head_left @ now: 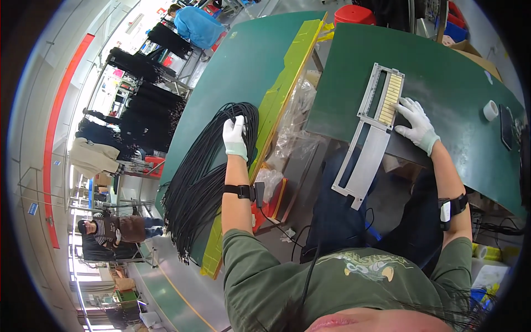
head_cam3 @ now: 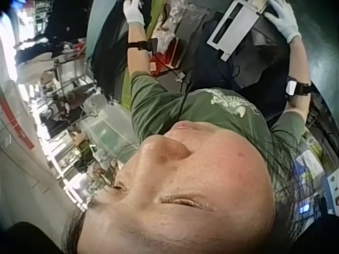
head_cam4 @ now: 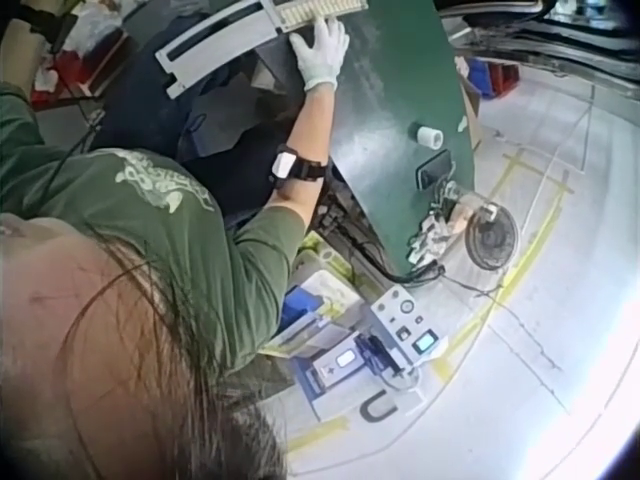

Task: Organizing bundles of black cables and inserting them into a metal organizing fixture on a factory workbench.

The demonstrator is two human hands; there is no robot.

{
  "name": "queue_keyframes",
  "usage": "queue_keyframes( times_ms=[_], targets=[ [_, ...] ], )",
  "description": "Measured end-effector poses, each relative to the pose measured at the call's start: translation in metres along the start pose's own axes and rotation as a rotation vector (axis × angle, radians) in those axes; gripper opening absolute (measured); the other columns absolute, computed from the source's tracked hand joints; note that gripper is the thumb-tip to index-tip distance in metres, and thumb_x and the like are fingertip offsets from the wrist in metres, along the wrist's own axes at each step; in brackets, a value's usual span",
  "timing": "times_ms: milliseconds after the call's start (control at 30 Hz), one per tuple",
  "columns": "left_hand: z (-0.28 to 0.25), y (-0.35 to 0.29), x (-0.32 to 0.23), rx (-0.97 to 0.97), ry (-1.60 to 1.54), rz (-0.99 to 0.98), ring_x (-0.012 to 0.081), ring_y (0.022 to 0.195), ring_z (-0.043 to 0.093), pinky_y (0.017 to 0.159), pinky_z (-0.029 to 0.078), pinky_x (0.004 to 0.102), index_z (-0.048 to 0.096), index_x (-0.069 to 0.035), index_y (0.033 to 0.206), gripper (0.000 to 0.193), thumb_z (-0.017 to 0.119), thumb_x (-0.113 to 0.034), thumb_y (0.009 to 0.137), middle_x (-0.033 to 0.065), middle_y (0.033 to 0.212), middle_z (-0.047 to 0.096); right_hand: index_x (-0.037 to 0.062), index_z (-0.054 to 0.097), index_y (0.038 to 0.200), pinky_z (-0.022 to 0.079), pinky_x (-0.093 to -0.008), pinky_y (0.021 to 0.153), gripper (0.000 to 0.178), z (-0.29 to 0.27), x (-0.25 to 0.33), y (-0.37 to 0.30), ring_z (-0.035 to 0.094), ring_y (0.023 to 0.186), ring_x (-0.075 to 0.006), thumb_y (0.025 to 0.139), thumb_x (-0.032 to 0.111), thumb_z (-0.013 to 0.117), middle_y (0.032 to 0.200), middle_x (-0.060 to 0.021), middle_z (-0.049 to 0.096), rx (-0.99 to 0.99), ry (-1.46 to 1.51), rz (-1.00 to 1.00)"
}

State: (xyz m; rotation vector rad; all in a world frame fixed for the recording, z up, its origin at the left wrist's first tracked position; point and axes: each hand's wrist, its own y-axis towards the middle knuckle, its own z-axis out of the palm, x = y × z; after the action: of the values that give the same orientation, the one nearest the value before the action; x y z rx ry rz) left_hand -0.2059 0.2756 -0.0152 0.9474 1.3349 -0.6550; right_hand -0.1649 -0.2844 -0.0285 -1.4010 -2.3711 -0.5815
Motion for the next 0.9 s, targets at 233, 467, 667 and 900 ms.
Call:
queue_keyframes(
  times_ms=[233, 467, 667, 900],
  targets=[
    [0.006, -0.004, 0.003, -0.029, 0.166, 0.131, 0.0092, 0.074, 0.056, 0.071, 0.047, 0.0256, 0.06, -0.005, 0.094, 0.022, 0.079, -0.006, 0.083, 0.0, 0.083, 0.061, 0.0116, 0.051, 0.142, 0.019, -0.0473, 0.122, 0.07, 0.001, 0.0, 0.001, 0.03, 0.145, -0.0384, 0.077, 0.022, 0.075, 0.152, -0.0166, 0.041, 0.001, 0.005, 0.003],
    [0.003, -0.003, 0.001, -0.07, 0.176, 0.099, 0.0091, 0.074, 0.055, 0.071, 0.047, 0.0256, 0.059, -0.005, 0.091, 0.023, 0.08, -0.007, 0.082, -0.0009, 0.082, 0.059, 0.0117, 0.047, 0.146, 0.017, -0.0463, 0.123, 0.075, 0.003, -0.004, 0.002, 0.027, 0.147, -0.0366, 0.076, 0.019, 0.073, 0.155, -0.0188, 0.038, 0.031, -0.022, -0.009],
    [0.011, -0.008, -0.005, -0.089, 0.159, 0.034, 0.0082, 0.071, 0.053, 0.066, 0.045, 0.0244, 0.056, -0.006, 0.088, 0.021, 0.077, -0.006, 0.085, -0.0019, 0.081, 0.056, 0.0118, 0.047, 0.146, 0.017, -0.0462, 0.123, 0.075, 0.0, -0.001, 0.0, 0.027, 0.147, -0.0366, 0.076, 0.02, 0.073, 0.154, -0.0187, 0.038, 0.04, -0.019, 0.017],
    [0.007, 0.002, 0.01, -0.165, 0.055, 0.189, 0.0078, 0.071, 0.053, 0.065, 0.045, 0.0244, 0.057, -0.001, 0.104, 0.023, 0.073, -0.004, 0.087, 0.0003, 0.084, 0.059, 0.0114, 0.047, 0.146, 0.018, -0.0466, 0.123, 0.074, -0.001, 0.001, 0.002, 0.027, 0.147, -0.0372, 0.077, 0.02, 0.073, 0.154, -0.0187, 0.039, 0.043, -0.024, 0.002]
  ],
)
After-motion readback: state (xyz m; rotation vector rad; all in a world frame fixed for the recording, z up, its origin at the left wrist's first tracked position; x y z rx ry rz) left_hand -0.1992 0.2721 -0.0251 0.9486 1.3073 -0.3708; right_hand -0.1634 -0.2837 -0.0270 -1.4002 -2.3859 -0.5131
